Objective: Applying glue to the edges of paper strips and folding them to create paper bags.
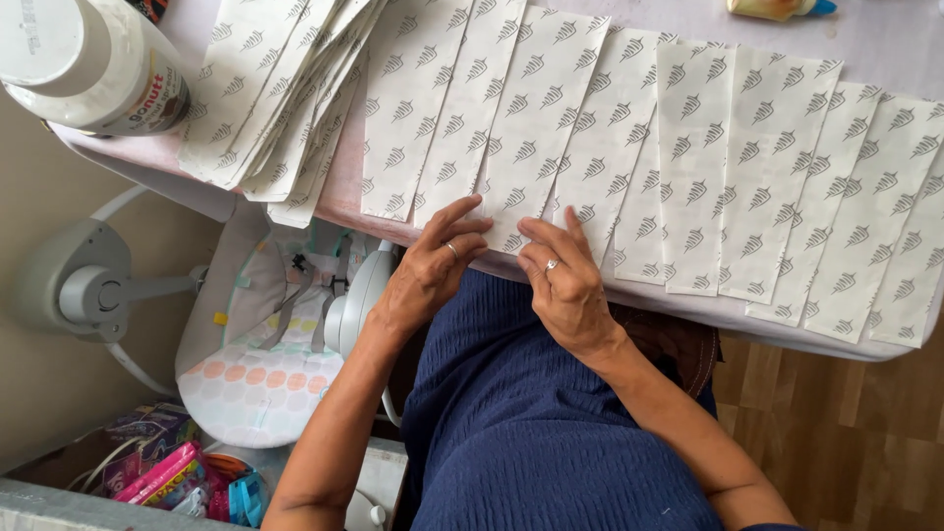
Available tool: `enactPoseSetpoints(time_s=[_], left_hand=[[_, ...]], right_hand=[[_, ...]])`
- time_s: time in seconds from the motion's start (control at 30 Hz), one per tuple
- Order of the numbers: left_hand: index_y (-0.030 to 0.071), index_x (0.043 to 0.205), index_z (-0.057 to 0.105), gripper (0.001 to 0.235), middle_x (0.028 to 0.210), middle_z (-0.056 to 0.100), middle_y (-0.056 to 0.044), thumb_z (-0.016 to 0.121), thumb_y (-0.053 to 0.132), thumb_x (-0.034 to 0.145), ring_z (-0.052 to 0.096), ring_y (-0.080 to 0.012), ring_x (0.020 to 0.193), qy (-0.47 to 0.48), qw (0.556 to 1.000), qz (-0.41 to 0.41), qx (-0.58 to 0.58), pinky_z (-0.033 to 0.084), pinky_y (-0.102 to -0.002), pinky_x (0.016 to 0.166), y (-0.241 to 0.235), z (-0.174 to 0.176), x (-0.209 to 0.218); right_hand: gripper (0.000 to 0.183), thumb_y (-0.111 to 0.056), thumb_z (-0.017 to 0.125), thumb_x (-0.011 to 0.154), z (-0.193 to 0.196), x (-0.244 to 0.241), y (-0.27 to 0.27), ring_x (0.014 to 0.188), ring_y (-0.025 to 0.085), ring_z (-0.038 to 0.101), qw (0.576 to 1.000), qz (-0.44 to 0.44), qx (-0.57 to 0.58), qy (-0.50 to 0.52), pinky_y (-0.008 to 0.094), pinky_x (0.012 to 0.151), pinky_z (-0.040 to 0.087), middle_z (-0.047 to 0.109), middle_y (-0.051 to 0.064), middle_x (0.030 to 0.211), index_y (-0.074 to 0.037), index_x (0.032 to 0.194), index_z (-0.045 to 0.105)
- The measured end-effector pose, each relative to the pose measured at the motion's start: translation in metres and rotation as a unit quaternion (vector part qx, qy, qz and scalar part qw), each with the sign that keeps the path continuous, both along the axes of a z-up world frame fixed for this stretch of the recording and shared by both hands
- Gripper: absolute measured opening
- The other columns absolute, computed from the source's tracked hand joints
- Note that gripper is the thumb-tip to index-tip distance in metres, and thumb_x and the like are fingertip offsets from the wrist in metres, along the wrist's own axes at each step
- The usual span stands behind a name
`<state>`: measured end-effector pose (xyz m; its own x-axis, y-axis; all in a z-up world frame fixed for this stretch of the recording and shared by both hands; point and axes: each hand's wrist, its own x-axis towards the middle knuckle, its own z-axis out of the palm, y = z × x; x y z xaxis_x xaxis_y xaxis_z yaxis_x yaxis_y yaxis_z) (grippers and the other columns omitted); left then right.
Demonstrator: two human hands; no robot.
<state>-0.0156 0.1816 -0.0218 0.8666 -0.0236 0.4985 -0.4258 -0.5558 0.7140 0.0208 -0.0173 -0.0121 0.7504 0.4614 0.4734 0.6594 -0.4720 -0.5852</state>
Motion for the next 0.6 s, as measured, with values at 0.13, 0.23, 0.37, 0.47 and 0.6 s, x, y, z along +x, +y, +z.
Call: enactPoseSetpoints(time_s=[0.13, 0.23, 0.37, 0.47, 0.6], left_hand=[[0.000, 0.087, 0.068, 0.008, 0.122, 0.068, -0.011, 0.070, 0.001, 0.094, 0.072, -0.0293, 0.111, 0.008, 0.999, 0.029, -0.023, 0.059, -0.043, 0.099, -0.009, 0.004, 0.003], [0.000, 0.083, 0.065, 0.013, 0.122, 0.065, -0.011, 0.074, 0.000, 0.092, 0.073, -0.0288, 0.107, 0.014, 0.997, 0.056, -0.042, 0.058, -0.042, 0.099, -0.015, 0.002, 0.005], [0.002, 0.090, 0.063, 0.015, 0.121, 0.059, -0.014, 0.077, -0.003, 0.085, 0.071, -0.0352, 0.109, 0.034, 0.994, 0.091, -0.051, 0.055, -0.045, 0.104, -0.020, 0.004, 0.005], [0.004, 0.098, 0.061, 0.024, 0.120, 0.057, -0.014, 0.077, -0.005, 0.082, 0.067, -0.0383, 0.116, 0.045, 0.992, 0.108, -0.055, 0.055, -0.047, 0.103, -0.024, 0.010, 0.005], [0.005, 0.100, 0.058, 0.024, 0.109, 0.060, -0.008, 0.072, -0.008, 0.085, 0.064, -0.0350, 0.123, 0.048, 0.987, 0.136, -0.064, 0.054, -0.045, 0.102, -0.029, 0.010, 0.002]], right_hand=[[0.013, -0.002, 0.070, 0.098, 0.005, 0.005, 0.005, 0.111, 0.028, 0.072, 1.000, -0.006, 0.006, 0.017, 0.053, 0.127, 0.020, 0.071, 0.011, 0.116, 0.002, 0.086, 0.065], [0.016, 0.002, 0.075, 0.093, 0.006, 0.008, 0.006, 0.106, 0.030, 0.074, 1.000, -0.015, 0.013, 0.025, 0.053, 0.127, 0.018, 0.072, 0.012, 0.112, 0.003, 0.081, 0.065], [0.019, 0.006, 0.082, 0.082, 0.008, 0.014, 0.007, 0.102, 0.031, 0.074, 0.997, -0.023, 0.036, 0.065, 0.053, 0.125, 0.024, 0.069, 0.008, 0.107, 0.000, 0.084, 0.065], [0.025, 0.004, 0.087, 0.078, 0.012, 0.019, 0.012, 0.104, 0.032, 0.073, 0.995, -0.029, 0.045, 0.085, 0.053, 0.125, 0.025, 0.068, 0.007, 0.106, -0.002, 0.090, 0.066], [0.025, 0.002, 0.087, 0.080, 0.009, 0.019, 0.012, 0.105, 0.032, 0.071, 0.995, -0.030, 0.036, 0.093, 0.051, 0.125, 0.024, 0.067, 0.007, 0.105, -0.002, 0.096, 0.069]])
